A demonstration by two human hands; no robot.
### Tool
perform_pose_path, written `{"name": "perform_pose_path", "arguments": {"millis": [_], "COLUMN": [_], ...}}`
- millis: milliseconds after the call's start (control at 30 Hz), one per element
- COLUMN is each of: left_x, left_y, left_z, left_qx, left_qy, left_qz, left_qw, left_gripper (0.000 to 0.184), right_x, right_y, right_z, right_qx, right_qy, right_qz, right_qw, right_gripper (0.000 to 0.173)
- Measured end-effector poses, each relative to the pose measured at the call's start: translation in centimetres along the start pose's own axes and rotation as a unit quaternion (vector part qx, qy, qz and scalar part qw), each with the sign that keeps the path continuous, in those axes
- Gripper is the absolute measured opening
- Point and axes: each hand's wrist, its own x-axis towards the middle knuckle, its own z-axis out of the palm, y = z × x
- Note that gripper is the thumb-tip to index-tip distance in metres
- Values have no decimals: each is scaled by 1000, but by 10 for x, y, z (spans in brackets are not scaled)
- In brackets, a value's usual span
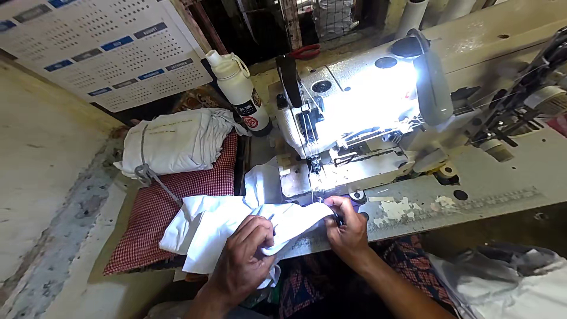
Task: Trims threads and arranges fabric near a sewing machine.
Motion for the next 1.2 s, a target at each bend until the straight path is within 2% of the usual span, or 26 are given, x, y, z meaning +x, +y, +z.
{"name": "perform_pose_path", "arguments": {"millis": [133, 200, 300, 400, 467, 567, 733, 933, 1067, 1200], "left_x": [-1, -3, -6, -7, -10, -15, -12, -3, 9, 33], "left_y": [-8, -12, -11, -3, -1, -3, -6, -8, -6, -6], "left_z": [-1, 0, 3, 8, 10, 10, 8, 14, 9, 10], "left_qx": [168, 205, 151, 75, 70, 102, 168, 38, -104, -214], "left_qy": [72, 85, 69, 4, -23, -1, 93, 162, 126, 115], "left_qz": [25, 46, 78, 64, 49, 46, 58, 28, -52, -120], "left_qw": [983, 974, 983, 995, 996, 994, 980, 986, 985, 963], "left_gripper": [13, 17, 21, 21, 22, 21, 15, 19, 19, 17], "right_x": [-2, -3, -2, 0, 1, 1, -2, -6, -8, -8], "right_y": [-1, -3, -3, -4, -4, -4, -7, -4, -1, -4], "right_z": [1, 0, 1, 1, 2, 3, 2, -3, -6, -17], "right_qx": [-1, 3, 3, 1, 1, 7, 13, 5, 16, 52], "right_qy": [0, -5, -3, 2, 4, 8, 1, -8, -29, -100], "right_qz": [-15, -16, -10, 8, 14, 14, 9, 22, 60, 107], "right_qw": [1000, 1000, 1000, 1000, 1000, 1000, 1000, 1000, 998, 988], "right_gripper": [18, 18, 18, 19, 19, 19, 19, 19, 18, 18]}}
